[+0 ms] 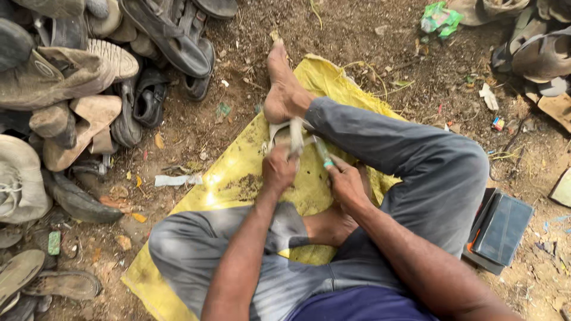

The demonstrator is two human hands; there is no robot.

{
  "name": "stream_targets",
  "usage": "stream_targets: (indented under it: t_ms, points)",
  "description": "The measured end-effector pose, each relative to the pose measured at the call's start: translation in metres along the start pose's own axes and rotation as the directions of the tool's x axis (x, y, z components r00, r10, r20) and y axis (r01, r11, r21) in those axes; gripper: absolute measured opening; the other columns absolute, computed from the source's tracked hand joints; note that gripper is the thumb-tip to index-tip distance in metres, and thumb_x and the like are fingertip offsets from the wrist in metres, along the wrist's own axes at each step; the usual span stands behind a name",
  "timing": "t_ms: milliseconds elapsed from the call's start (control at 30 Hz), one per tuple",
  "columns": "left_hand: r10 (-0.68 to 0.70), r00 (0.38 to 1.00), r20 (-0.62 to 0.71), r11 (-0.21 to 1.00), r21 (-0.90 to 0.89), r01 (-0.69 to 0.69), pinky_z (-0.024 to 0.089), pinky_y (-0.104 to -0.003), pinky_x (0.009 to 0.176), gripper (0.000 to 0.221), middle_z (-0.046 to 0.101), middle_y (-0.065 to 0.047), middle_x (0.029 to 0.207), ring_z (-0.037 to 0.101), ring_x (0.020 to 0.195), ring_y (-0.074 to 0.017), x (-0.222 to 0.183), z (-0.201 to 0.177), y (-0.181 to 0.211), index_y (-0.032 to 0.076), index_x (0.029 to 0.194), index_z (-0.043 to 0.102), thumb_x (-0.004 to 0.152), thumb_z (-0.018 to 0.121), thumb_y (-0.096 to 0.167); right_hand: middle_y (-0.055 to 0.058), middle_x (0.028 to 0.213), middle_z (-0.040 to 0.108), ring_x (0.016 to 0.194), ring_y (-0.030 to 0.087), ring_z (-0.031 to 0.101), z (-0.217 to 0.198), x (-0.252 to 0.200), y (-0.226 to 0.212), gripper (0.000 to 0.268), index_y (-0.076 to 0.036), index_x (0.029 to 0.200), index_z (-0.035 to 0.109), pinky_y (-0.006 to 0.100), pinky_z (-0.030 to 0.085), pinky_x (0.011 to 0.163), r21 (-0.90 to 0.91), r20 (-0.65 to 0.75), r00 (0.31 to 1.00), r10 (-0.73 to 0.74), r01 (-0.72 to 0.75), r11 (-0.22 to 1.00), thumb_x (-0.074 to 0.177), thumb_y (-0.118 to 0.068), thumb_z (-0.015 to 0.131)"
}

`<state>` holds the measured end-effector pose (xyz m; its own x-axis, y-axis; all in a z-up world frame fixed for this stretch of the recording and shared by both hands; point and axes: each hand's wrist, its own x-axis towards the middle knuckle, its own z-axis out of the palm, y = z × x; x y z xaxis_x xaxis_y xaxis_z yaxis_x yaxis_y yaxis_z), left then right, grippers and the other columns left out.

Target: The person cleans and scrapes old shoes and sandals by hand using a small scraping tool.

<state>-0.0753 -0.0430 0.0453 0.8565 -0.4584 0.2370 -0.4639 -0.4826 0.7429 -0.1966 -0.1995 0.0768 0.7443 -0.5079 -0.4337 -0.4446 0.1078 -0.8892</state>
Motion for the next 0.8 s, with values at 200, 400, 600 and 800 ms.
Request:
stream_targets:
  t_ms: [200,400,600,800]
  points:
    - [-0.21,0.975,0.07,0.961,-0.169,0.219,0.055,-0.041,0.067,0.024,0.074,-0.01,0.089,0.069,0.076,-0.0215,0.012,-0.011,0.006,0.008,0.094,0.077,0.095,0.07,0.032,-0.005,0.078,0.054,0.063,0.007,0.047,0.007,-0.019,0.021,0.041,0.0,0.14,0.06,0.027,0.039,0.053,0.101,0.308,0.951,-0.041,0.01,0.995,0.105,-0.021,0.059]
    - [-0.147,0.984,0.1,0.967,-0.193,0.165,0.054,-0.041,0.065,0.023,0.072,-0.01,0.085,0.068,0.072,-0.0216,0.012,-0.015,0.013,0.006,0.09,0.076,0.094,0.072,0.029,0.003,0.073,0.063,0.06,0.009,0.053,0.015,-0.016,-0.004,0.043,-0.006,0.14,0.059,0.028,0.043,0.053,-0.272,0.312,0.947,-0.07,0.16,0.949,0.101,-0.022,0.055]
    - [-0.061,0.989,0.137,0.984,-0.155,0.082,0.051,-0.04,0.059,0.024,0.069,-0.009,0.078,0.065,0.066,-0.0194,0.014,-0.012,0.021,0.004,0.086,0.075,0.094,0.073,0.027,0.025,0.085,0.071,0.074,0.041,0.069,0.038,0.01,0.018,0.03,-0.006,0.124,0.068,0.048,0.052,0.065,-0.473,0.33,0.848,-0.414,0.528,0.705,0.1,-0.022,0.061]
    - [-0.266,0.952,0.154,0.877,-0.372,0.305,0.048,-0.035,0.052,0.023,0.067,-0.003,0.076,0.06,0.061,-0.0137,0.021,-0.02,0.032,0.005,0.085,0.073,0.094,0.073,0.026,0.028,0.084,0.071,0.078,0.042,0.072,0.029,-0.076,0.011,0.033,-0.006,0.123,0.064,0.048,0.054,0.071,-0.382,0.22,0.973,-0.063,0.146,0.913,0.096,-0.024,0.057]
